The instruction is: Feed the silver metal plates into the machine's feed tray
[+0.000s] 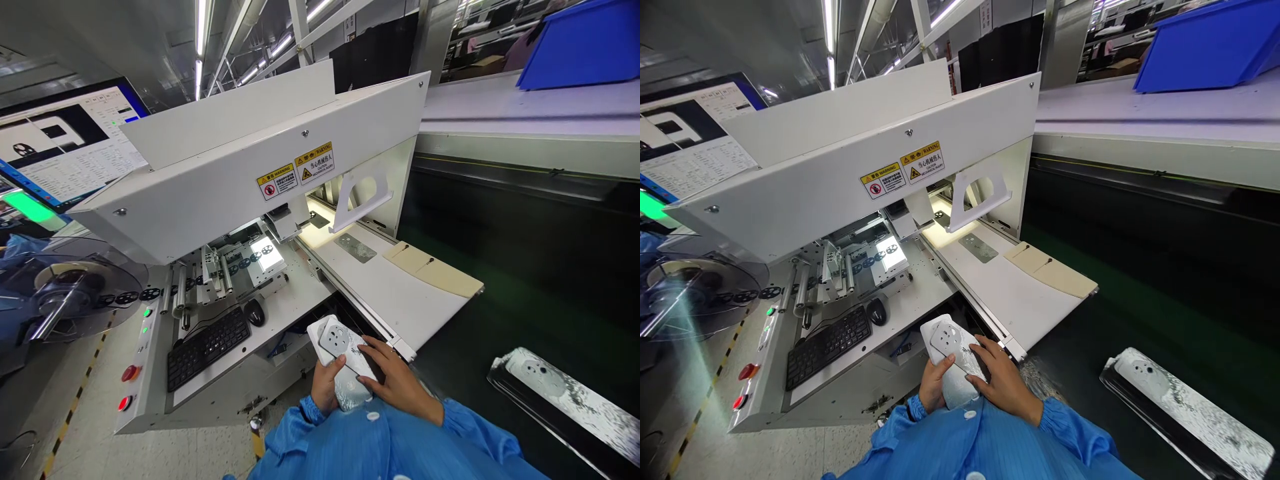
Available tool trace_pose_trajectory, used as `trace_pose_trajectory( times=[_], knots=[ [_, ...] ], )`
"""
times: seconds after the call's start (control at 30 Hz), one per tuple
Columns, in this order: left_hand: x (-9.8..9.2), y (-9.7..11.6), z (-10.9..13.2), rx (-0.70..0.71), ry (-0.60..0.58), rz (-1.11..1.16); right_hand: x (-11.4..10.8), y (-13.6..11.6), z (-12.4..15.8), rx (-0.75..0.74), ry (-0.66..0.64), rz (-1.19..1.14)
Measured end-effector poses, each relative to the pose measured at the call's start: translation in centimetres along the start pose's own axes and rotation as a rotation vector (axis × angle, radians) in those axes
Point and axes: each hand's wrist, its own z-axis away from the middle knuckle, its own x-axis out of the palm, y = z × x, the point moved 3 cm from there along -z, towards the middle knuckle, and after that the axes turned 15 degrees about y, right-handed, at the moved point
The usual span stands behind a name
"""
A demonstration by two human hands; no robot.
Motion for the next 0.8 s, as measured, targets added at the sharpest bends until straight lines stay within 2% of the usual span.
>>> trace_pose_trajectory(
  times=[0.6,0.7,0.8],
  knots=[
    [0.1,0.2,0.0,-0.005,-0.003,-0.021,-0.3,0.1,-0.2,0.001,0.034,0.026],
    [0.0,0.0,-0.1,-0.014,0.005,-0.028,-1.0,0.4,-0.5,-0.004,0.071,0.051],
    [0.0,-0.2,-0.2,-0.034,-0.031,-0.04,-2.4,1.8,-1.7,0.009,0.125,0.14]
  ],
)
